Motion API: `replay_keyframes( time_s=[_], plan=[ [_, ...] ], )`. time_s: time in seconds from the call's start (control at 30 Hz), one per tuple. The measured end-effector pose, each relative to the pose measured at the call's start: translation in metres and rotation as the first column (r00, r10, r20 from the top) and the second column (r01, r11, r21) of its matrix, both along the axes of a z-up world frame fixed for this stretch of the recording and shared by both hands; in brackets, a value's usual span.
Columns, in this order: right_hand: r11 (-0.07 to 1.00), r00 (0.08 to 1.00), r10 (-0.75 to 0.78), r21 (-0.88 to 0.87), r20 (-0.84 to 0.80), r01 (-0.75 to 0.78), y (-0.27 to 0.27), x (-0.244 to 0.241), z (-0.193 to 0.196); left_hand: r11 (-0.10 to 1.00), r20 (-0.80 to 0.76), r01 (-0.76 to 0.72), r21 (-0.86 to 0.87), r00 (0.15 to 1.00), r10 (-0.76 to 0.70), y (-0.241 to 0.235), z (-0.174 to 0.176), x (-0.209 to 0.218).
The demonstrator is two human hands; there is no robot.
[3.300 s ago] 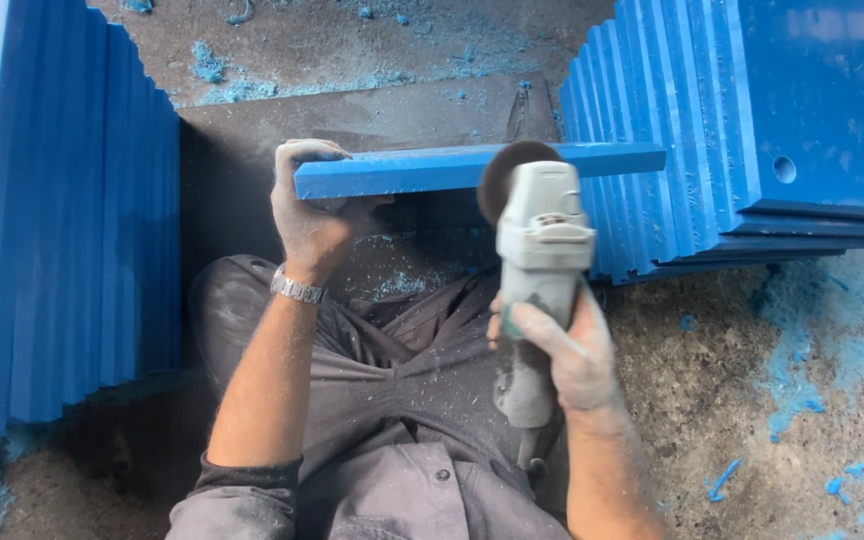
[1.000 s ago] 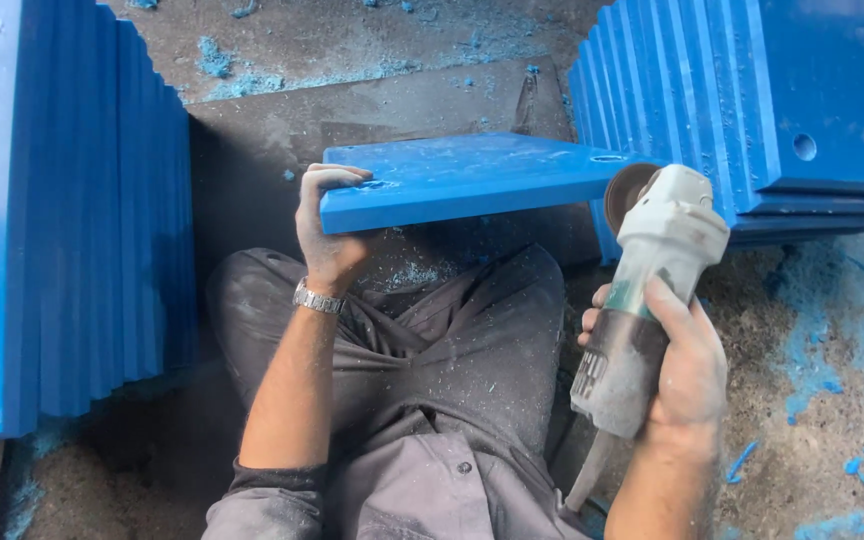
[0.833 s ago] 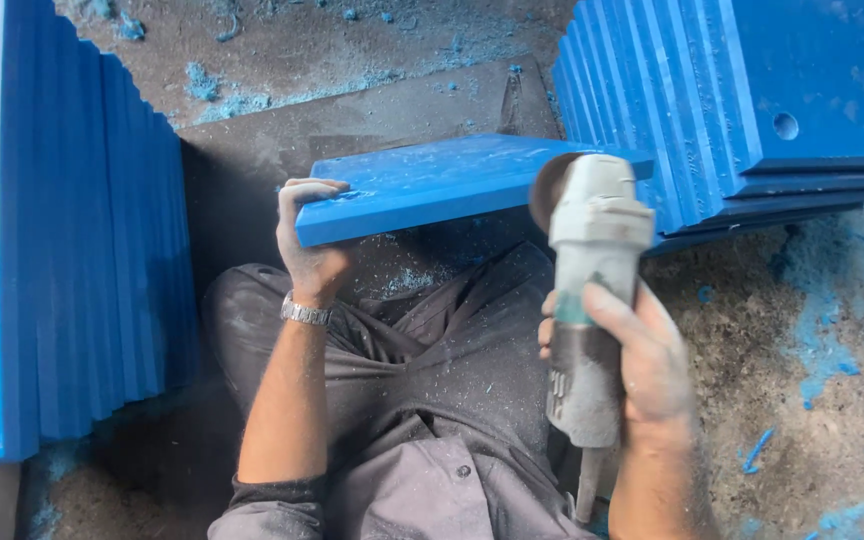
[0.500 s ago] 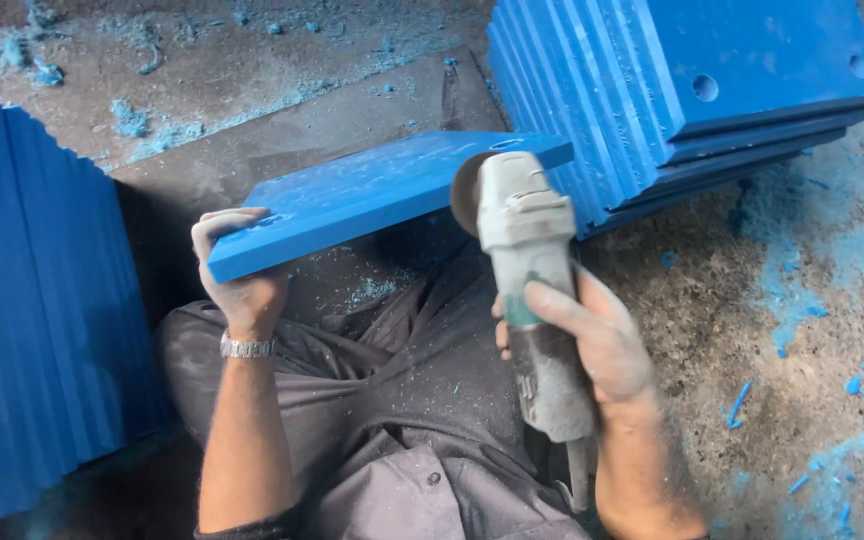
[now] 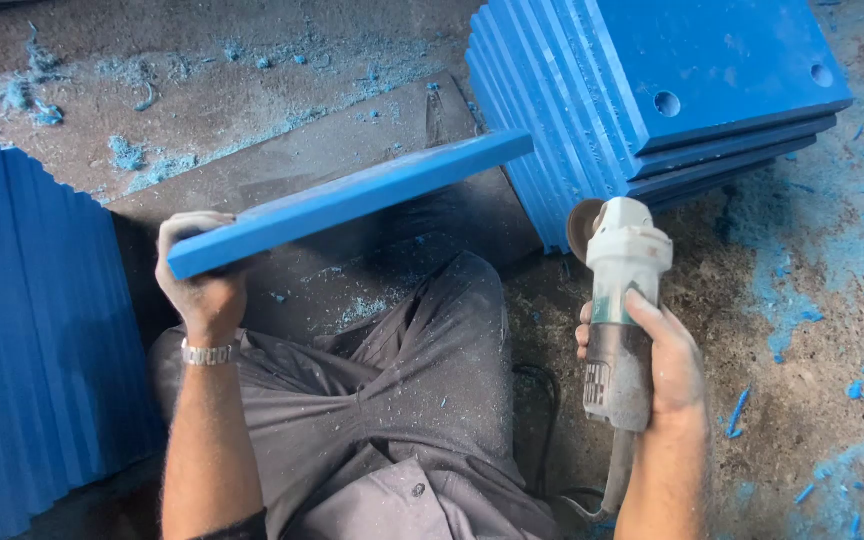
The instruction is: Using an angle grinder to smooth the edges of blue plastic plates on a manufacturing floor.
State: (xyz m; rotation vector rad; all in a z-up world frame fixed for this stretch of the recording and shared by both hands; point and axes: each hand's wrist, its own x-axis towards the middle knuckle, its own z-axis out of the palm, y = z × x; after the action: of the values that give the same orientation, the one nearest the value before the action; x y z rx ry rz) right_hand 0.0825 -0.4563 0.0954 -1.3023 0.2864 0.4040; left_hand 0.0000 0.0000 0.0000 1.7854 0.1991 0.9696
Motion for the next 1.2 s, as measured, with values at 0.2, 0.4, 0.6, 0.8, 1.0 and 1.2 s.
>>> replay_keyframes(
  time_s=[0.2,0.4,0.6,0.8,1.0,1.2],
  plan=[
    [0.999,0.998,-0.022,-0.040,-0.055,0.020,-0.009,-0.015,-0.011,0.992,-0.024,-0.019,0.125,0.999,0.022,0.037,0.044,0.037],
    [0.997,0.994,-0.031,-0.067,-0.109,0.023,-0.023,-0.026,-0.040,0.729,0.140,-0.118,0.674,0.990,0.030,-0.008,0.141,0.106],
    [0.999,0.986,-0.035,-0.039,-0.162,0.029,-0.020,-0.030,-0.052,0.651,-0.152,-0.071,0.756,0.948,0.279,-0.095,0.102,0.189],
    [1.000,1.000,-0.010,-0.017,-0.001,0.010,-0.018,-0.042,-0.037,0.633,-0.315,0.111,0.766,0.924,0.219,-0.180,0.027,0.251],
    [1.000,0.992,0.019,-0.008,0.128,-0.018,-0.029,-0.042,-0.030,0.579,-0.388,0.253,0.775,0.914,0.120,-0.216,0.007,0.251],
    [0.997,0.993,0.062,0.049,0.101,-0.067,-0.028,-0.037,-0.055,0.461,-0.331,0.273,0.845,0.942,0.048,-0.150,0.018,0.175]
  ],
)
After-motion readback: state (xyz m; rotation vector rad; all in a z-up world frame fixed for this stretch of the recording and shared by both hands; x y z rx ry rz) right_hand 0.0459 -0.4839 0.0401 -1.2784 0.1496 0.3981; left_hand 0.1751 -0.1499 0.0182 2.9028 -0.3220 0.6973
